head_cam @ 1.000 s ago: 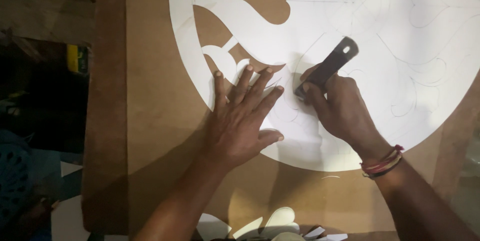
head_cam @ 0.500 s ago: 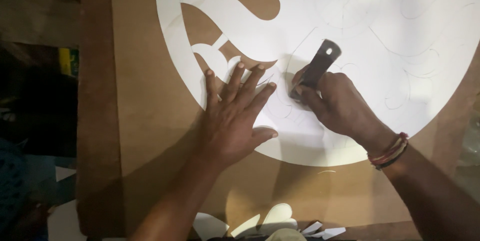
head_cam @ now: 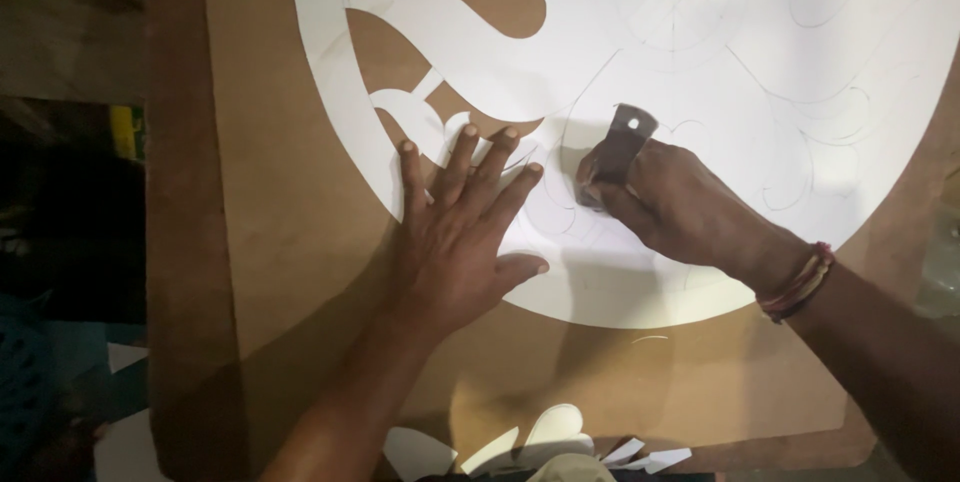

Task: Manually carving decorative patterns into a circular white board using a hand-held carving knife.

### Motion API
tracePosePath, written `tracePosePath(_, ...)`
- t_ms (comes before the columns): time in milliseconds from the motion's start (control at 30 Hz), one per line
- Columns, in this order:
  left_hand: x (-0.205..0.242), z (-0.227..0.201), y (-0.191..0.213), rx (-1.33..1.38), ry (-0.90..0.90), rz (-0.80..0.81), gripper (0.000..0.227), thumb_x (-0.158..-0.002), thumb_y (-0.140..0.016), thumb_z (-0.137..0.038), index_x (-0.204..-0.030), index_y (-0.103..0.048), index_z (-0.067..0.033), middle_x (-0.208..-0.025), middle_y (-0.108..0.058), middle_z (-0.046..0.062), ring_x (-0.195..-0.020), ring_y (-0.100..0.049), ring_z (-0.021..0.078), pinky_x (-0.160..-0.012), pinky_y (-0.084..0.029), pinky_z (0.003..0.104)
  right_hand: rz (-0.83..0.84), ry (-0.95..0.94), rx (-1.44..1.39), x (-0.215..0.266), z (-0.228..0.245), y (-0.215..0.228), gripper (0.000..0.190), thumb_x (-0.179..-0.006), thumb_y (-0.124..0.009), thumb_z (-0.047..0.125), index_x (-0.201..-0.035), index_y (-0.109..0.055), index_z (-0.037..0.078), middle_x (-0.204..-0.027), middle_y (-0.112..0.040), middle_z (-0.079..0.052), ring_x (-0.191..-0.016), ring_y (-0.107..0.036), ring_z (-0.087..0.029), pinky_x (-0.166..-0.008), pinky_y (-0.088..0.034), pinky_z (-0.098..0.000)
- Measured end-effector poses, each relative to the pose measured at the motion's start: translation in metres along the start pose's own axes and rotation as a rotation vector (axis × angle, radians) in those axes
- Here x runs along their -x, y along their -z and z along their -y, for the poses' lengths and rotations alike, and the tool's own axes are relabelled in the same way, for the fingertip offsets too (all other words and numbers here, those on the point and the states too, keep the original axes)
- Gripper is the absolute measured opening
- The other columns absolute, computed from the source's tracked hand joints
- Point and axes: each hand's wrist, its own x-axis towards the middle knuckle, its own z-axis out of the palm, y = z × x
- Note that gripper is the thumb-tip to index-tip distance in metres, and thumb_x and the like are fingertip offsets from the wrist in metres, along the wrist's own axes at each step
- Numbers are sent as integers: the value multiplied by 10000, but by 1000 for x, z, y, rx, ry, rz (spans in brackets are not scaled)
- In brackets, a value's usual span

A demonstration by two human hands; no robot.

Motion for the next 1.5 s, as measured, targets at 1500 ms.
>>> tracePosePath(1500,-8,-5,5,-43,9,74,930,-701,-805,-588,-1472,-490,-175,-1661,-250,105,-1522,-133,377,-1137,-30,778,-57,-208,-237,30,-11,-5,174,-958,-638,166,-1081,-654,44,-899,-713,-112,-804,-699,-242,-722,-551,-370)
